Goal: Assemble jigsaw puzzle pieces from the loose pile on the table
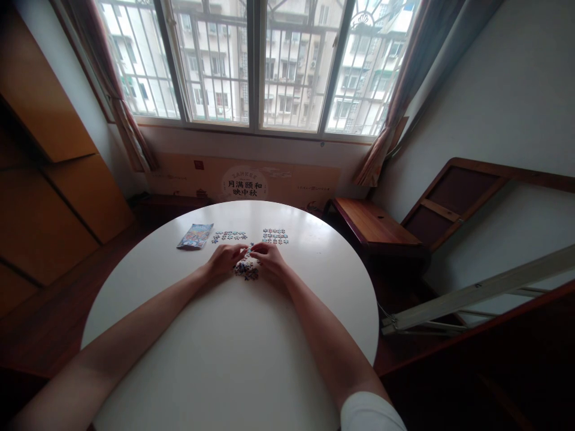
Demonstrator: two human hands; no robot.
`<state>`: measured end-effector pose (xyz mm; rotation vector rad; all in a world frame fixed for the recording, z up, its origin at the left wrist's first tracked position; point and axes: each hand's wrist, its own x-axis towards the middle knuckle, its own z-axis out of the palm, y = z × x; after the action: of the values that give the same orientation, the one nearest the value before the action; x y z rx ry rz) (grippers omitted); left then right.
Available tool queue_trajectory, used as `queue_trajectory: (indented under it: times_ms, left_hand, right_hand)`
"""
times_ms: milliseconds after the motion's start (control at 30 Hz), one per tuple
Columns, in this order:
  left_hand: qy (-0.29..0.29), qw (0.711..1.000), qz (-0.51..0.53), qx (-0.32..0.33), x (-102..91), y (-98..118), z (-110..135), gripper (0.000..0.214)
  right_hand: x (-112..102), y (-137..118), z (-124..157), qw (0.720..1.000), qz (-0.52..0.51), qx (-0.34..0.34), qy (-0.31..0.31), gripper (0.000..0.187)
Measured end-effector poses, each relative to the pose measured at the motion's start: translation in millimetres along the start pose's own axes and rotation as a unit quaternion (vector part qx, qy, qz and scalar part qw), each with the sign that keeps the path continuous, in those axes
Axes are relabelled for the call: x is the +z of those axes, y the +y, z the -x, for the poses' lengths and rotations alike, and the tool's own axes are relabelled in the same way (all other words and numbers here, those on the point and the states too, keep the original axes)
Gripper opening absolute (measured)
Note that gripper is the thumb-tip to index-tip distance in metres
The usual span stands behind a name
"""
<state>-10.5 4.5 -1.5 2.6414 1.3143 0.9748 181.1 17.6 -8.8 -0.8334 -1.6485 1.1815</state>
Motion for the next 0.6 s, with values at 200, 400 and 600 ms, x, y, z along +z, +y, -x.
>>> queue_trajectory:
  times_ms: [200, 400, 600]
  left_hand:
    - [0.001, 1.000, -0.003, 0.005, -0.5, 0.0, 0.3, 0.028]
    - [-0.001, 1.000, -0.004, 0.007, 0.0, 0.1, 0.0, 0.028]
    - [-0.001, 1.000, -0.007, 0.011, 0.3, 0.1, 0.3, 0.029]
  right_hand:
    - [0.4, 1.1, -1.1, 1.000, 0.010, -0.003, 0.001, 0.031]
    - [0.1, 2.2, -1.4, 1.000, 0.015, -0.004, -0.003, 0.032]
    - [0.4, -1.3, 0.0, 1.000, 0.025, -0.006, -0.004, 0.031]
